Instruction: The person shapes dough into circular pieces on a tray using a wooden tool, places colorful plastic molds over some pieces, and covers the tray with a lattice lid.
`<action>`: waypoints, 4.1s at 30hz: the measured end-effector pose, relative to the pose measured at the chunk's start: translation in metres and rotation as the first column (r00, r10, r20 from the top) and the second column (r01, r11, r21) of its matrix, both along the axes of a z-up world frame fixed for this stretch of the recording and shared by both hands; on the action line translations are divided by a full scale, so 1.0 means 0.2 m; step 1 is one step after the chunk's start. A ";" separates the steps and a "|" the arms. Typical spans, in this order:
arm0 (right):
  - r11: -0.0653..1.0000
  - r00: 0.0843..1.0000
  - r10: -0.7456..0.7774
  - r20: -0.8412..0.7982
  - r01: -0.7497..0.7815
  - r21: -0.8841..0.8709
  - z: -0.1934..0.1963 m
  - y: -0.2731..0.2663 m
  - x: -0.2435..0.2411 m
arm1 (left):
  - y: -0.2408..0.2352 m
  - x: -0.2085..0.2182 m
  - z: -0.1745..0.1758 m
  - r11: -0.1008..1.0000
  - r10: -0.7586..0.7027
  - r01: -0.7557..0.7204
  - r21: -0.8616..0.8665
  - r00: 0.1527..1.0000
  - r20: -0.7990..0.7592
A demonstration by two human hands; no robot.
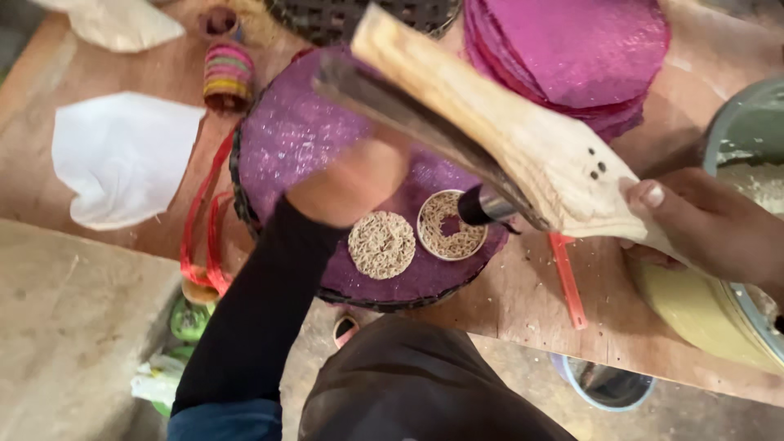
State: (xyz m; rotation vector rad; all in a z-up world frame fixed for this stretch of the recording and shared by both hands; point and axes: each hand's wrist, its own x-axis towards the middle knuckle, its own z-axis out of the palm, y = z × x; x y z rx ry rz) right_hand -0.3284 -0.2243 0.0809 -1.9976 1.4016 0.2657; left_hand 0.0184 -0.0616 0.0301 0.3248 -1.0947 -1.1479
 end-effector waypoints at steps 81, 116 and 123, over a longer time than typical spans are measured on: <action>0.799 0.880 0.241 -0.408 -0.419 -0.431 -0.28 -0.73 -1.72 | -1.41 -2.06 -0.07 0.684 0.717 -0.550 -0.480 0.629 0.302; 0.582 0.646 -0.111 -0.756 -0.574 -0.576 0.29 0.22 -1.65 | -1.24 -2.28 0.13 0.553 0.833 -0.144 -0.821 0.076 0.548; 0.559 0.863 -0.275 -0.424 -0.216 -0.801 0.32 0.42 -1.72 | -1.31 -2.19 0.11 0.708 0.698 -0.337 -0.620 0.199 0.688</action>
